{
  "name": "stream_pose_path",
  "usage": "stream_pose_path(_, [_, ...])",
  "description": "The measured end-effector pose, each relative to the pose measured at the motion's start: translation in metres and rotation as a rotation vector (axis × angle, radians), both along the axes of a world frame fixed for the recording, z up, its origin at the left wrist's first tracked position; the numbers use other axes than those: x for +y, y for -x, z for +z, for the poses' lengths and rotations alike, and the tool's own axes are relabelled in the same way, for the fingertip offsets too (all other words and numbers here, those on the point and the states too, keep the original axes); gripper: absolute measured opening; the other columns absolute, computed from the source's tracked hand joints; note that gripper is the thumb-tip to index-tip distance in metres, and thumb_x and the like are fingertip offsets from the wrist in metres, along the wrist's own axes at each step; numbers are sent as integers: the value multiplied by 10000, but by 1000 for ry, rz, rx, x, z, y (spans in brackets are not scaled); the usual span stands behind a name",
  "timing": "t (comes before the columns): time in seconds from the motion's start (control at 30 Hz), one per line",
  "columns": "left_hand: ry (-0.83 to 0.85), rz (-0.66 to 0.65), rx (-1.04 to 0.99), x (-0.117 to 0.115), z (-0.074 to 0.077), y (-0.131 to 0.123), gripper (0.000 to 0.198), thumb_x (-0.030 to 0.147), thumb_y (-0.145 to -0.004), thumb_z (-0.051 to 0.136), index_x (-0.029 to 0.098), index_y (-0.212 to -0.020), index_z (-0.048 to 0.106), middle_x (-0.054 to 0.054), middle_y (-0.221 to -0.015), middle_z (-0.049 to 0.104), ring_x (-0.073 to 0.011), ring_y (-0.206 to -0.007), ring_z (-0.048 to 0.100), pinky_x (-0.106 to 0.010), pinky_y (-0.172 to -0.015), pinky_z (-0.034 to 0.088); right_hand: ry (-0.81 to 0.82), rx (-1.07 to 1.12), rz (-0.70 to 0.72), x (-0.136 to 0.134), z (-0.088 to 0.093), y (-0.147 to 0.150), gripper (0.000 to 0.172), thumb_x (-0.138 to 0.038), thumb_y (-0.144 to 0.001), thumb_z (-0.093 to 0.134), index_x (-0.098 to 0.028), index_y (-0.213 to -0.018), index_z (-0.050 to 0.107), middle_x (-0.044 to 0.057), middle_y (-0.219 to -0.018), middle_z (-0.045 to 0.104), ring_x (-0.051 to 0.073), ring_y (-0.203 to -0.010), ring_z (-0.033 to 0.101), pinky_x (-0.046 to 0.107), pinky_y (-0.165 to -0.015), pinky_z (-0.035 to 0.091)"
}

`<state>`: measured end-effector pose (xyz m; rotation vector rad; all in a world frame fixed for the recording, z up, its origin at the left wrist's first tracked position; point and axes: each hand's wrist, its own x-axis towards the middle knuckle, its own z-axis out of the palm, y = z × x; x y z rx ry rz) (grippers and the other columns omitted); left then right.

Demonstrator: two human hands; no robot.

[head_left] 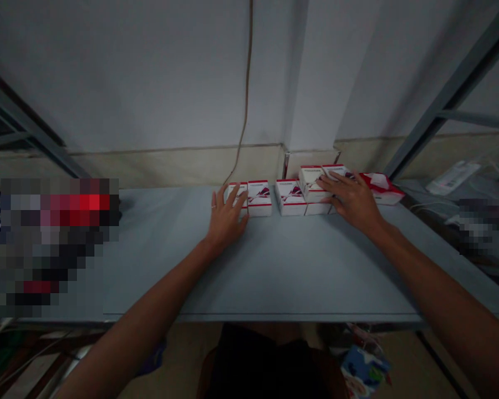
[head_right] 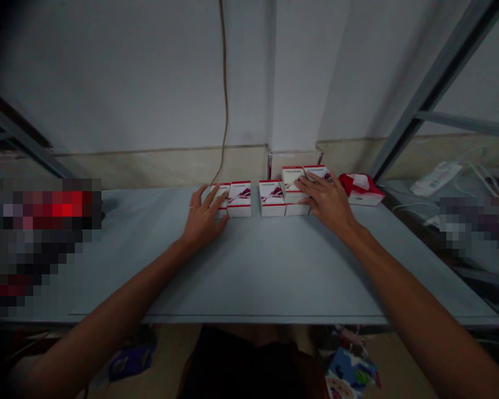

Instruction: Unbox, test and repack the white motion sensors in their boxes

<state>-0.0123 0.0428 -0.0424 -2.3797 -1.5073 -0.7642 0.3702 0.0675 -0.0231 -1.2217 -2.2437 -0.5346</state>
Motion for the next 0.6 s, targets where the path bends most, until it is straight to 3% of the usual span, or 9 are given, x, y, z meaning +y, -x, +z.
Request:
stream_pose_path(0.17, [101,-27,2,12,-12,8,583,302,-985,646,188,-1542,517,-138,-1634,504,-393,-1556,356,-642,-1237,421,-55,-3,19,-3,-2,4,413,-267,-1030,608,-220,-1440,634,108,-1468,674,290,-1398,627,643,-1279,333])
stream_pose_path(0.37, [-15,-146,95,13,-6,0,641,303,-944,730,200,-1543,524,-108,-1644,501,-441,-1601,259,-761,-1277,254,-64,3,20,-3,-2,6,448,-215,-986,657,-206,-1435,651,114,-1458,679,340,-1441,580,706,-1267,315])
stream_pose_path(0.6, [-71,-300,118,17,-8,-5,537,229,-928,753,176,-1444,612,-107,-1479,670,-358,-1410,536,-686,-1253,361,-99,107,172,-10,-10,25,542,-124,-981,618,-214,-1514,598,111,-1510,638,301,-1406,617,589,-1235,461])
